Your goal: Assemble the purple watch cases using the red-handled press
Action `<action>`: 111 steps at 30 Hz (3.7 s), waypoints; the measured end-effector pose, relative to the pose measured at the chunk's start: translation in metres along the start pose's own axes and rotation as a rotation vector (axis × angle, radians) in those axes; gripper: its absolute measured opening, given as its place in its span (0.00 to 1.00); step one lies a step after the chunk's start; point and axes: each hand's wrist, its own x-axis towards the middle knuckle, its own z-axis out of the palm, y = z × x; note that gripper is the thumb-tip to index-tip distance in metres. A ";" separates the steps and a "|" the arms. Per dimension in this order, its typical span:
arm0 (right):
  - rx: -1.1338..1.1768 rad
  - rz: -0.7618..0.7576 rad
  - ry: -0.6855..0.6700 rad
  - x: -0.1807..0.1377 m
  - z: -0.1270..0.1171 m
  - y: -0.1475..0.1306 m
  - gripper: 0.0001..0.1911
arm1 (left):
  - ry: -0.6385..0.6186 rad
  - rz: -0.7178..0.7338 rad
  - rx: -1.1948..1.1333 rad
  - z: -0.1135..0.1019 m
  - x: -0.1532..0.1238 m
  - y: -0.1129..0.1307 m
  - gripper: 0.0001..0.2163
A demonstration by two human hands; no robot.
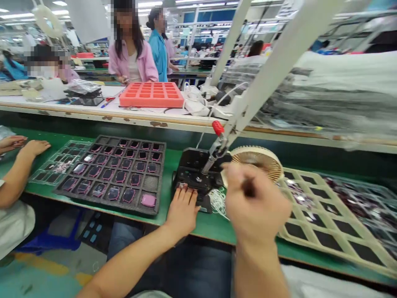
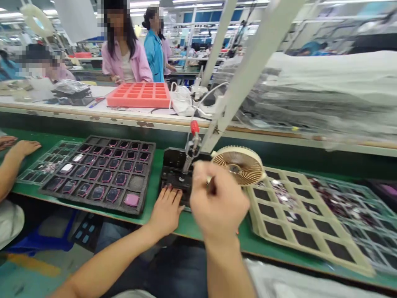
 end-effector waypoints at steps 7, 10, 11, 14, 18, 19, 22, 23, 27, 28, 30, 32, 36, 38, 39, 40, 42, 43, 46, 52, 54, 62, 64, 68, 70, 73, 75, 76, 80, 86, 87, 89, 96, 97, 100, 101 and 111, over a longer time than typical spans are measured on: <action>-0.041 0.109 -0.440 0.134 0.024 0.011 0.20 | 0.067 0.001 -0.139 -0.009 -0.017 0.005 0.23; 0.101 0.015 -0.486 0.132 0.029 0.007 0.18 | 0.072 0.054 -0.280 -0.036 -0.054 0.010 0.21; 0.152 -0.036 -0.402 0.120 0.027 0.005 0.19 | 0.056 0.085 -0.326 -0.050 -0.067 0.010 0.21; 0.289 -0.150 -0.132 0.062 0.015 0.004 0.26 | 0.073 0.112 -0.397 -0.095 -0.092 -0.002 0.22; 0.341 -0.238 -0.013 -0.018 0.012 0.022 0.20 | 0.231 -0.159 -0.096 -0.145 -0.078 -0.056 0.17; 0.334 -0.250 -0.028 -0.031 0.015 0.027 0.20 | 0.218 -0.279 0.040 -0.152 -0.069 -0.073 0.14; 0.319 -0.251 -0.066 -0.050 0.021 0.034 0.20 | 0.083 -0.469 0.254 -0.161 -0.040 -0.113 0.14; 0.316 -0.246 -0.067 -0.050 0.020 0.034 0.20 | 0.049 -0.484 0.269 -0.160 -0.031 -0.120 0.15; 0.342 -0.115 -0.039 -0.052 0.004 0.030 0.18 | -0.040 -0.506 0.242 -0.153 -0.010 -0.129 0.16; 0.402 -0.037 0.022 -0.055 -0.002 0.031 0.15 | -0.054 -0.514 0.217 -0.153 -0.007 -0.130 0.15; 0.607 0.159 0.139 -0.066 -0.009 0.037 0.05 | -0.072 -0.523 0.138 -0.155 -0.004 -0.137 0.16; 0.834 0.386 0.095 -0.083 -0.010 0.047 0.11 | -0.080 -0.528 0.023 -0.162 -0.005 -0.148 0.19; 0.965 0.761 -0.183 -0.122 -0.002 0.067 0.26 | -0.028 -0.546 -0.293 -0.185 -0.018 -0.155 0.25; 0.934 0.830 -0.226 -0.139 0.001 0.071 0.33 | 0.059 -0.600 -0.720 -0.195 -0.028 -0.142 0.26; 0.930 0.849 -0.250 -0.146 0.002 0.070 0.36 | 0.090 -0.638 -0.985 -0.197 -0.033 -0.130 0.26; 0.932 0.862 -0.276 -0.152 0.003 0.068 0.38 | 0.105 -0.679 -1.242 -0.196 -0.038 -0.117 0.26; 0.936 0.862 -0.320 -0.161 0.004 0.059 0.34 | 0.058 -0.744 -1.562 -0.188 -0.047 -0.086 0.22; 0.926 0.842 -0.328 -0.164 0.004 0.053 0.29 | 0.031 -0.761 -1.632 -0.182 -0.051 -0.071 0.21; 0.854 0.679 -0.355 -0.167 0.005 0.031 0.13 | -0.023 -0.774 -1.624 -0.162 -0.061 -0.033 0.20; 0.750 0.128 -0.401 -0.166 0.009 0.003 0.22 | -0.069 -0.779 -1.375 -0.147 -0.068 -0.001 0.24; 0.731 0.043 -0.409 -0.167 0.011 0.003 0.27 | -0.053 -0.802 -1.314 -0.148 -0.069 0.002 0.25; 0.764 -0.076 -0.408 -0.174 0.019 0.009 0.30 | -0.152 -0.778 -1.113 -0.148 -0.076 0.001 0.24; 0.762 -0.078 -0.426 -0.175 0.020 0.009 0.31 | -0.165 -0.771 -1.078 -0.148 -0.079 0.000 0.23; 0.751 -0.084 -0.435 -0.177 0.020 0.010 0.31 | -0.176 -0.770 -1.034 -0.147 -0.080 -0.001 0.22; 0.747 -0.095 -0.434 -0.179 0.021 0.012 0.31 | -0.164 -0.780 -1.063 -0.146 -0.080 0.000 0.23; 0.744 -0.121 -0.405 -0.185 0.023 0.014 0.32 | -0.137 -0.810 -1.237 -0.143 -0.077 0.002 0.26; 0.749 -0.113 -0.361 -0.190 0.025 0.015 0.32 | -0.121 -0.828 -1.381 -0.142 -0.076 0.003 0.28; 0.751 -0.097 -0.337 -0.192 0.025 0.015 0.32 | -0.110 -0.834 -1.440 -0.141 -0.075 0.003 0.29; 0.762 0.014 -0.277 -0.198 0.026 0.016 0.29 | -0.083 -0.860 -1.622 -0.140 -0.074 0.000 0.23; 0.822 0.224 -0.162 -0.200 0.022 0.016 0.23 | -0.136 -0.936 -1.814 -0.136 -0.069 -0.004 0.17; 0.832 0.273 -0.144 -0.202 0.022 0.017 0.21 | -0.141 -0.938 -1.804 -0.135 -0.068 -0.004 0.18; 0.860 0.387 -0.089 -0.207 0.020 0.020 0.16 | -0.152 -0.934 -1.783 -0.131 -0.067 -0.004 0.19; 0.690 0.686 0.330 -0.174 0.004 0.050 0.12 | -0.204 -0.973 -1.732 -0.124 -0.067 -0.001 0.21; 0.590 0.673 0.389 -0.162 0.002 0.060 0.14 | -0.214 -0.985 -1.722 -0.124 -0.068 0.000 0.22; 0.233 0.593 0.297 -0.131 -0.006 0.098 0.17 | -0.234 -1.004 -1.722 -0.120 -0.071 0.003 0.24; 0.139 0.590 0.189 -0.124 -0.009 0.111 0.19 | -0.239 -1.012 -1.727 -0.119 -0.072 0.005 0.25; -0.043 0.717 -0.086 -0.113 -0.021 0.141 0.30 | -0.290 -1.080 -1.835 -0.111 -0.078 0.004 0.24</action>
